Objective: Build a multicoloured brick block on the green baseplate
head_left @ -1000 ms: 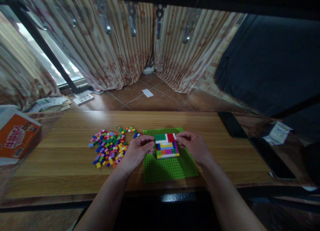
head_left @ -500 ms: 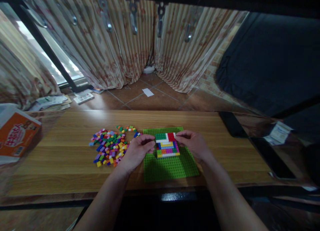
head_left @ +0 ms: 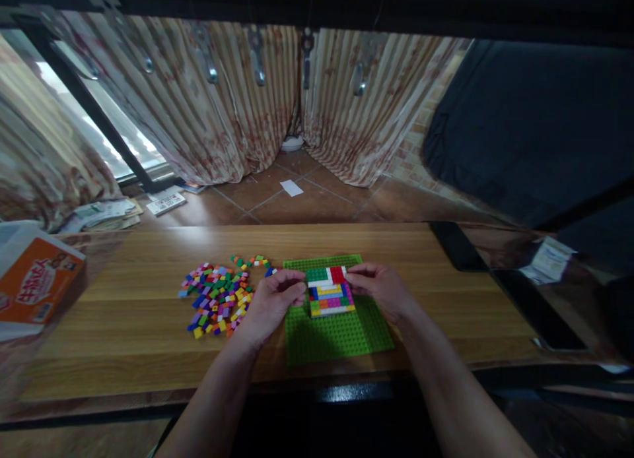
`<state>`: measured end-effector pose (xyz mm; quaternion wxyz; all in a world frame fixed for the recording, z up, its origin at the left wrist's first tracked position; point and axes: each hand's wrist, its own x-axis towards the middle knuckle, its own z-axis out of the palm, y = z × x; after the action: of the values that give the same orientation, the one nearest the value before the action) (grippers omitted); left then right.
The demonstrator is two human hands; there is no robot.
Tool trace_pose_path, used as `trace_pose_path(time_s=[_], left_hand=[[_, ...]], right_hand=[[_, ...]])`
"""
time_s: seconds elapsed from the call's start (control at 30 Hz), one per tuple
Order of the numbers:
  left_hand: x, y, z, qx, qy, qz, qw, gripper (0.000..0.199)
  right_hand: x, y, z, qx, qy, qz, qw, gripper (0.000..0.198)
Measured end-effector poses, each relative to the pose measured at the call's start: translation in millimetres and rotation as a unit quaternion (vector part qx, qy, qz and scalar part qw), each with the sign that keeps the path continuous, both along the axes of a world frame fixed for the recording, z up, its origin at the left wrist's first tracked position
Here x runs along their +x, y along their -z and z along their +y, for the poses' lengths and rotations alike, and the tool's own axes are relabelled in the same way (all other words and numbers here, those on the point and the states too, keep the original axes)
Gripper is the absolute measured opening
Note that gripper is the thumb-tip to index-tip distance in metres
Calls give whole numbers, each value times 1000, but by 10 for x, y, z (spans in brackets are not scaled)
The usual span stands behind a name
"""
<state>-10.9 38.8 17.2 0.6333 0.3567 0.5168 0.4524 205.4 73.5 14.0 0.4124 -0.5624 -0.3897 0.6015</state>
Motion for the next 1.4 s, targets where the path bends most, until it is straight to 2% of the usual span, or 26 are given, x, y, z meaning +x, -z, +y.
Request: trace_pose_path(time_s=[0.07,0.17,0.23,0.4,0.53,0.7,0.87,0.97,1.03,1.13,1.23,1.3,1.4], left_hand=[[-13,-17,-2,7,-6,1,1000,35],[-19,-31,-11,16,-12,-9,1000,36],[-10,-37,-20,14,-15,-28,999,36],[15,-47,-32,9,-15,-109,994,35],[1,-55,-30,17,1,-148,989,35],[-1,-66,-44,22,21,-152,988,33],[3,-44,-68,43,43,-142,988,31],[7,-51,-74,56,56,-136,988,32],[8,-68,-72,55,60,-126,989,32],[-10,-81,-57,45,41,-80,995,32],[-50,-51,-33,39,-7,-16,999,32],[-66,-12,-17,36,-30,18,999,30],[-54,46,6,35,-29,58,997,27]], right_hand=[[60,-57,6,21,12,-11,1000,32],[134,-133,20,89,62,-9,994,28],[123,-163,12,133,66,-14,989,25],[-136,-194,-127,208,-44,-29,977,16],[-344,-228,-256,272,-117,-80,952,11],[-437,-247,-322,337,-150,-145,918,11],[-478,-304,-370,367,-180,-190,892,9],[-473,-348,-385,368,-206,-201,884,11],[-414,-363,-363,353,-210,-202,889,12],[-200,-360,-266,300,-143,-162,929,12],[93,-347,-141,215,-65,-140,964,19],[244,-332,-86,164,-54,-151,973,24],[320,-290,-66,126,-91,-159,975,25]])
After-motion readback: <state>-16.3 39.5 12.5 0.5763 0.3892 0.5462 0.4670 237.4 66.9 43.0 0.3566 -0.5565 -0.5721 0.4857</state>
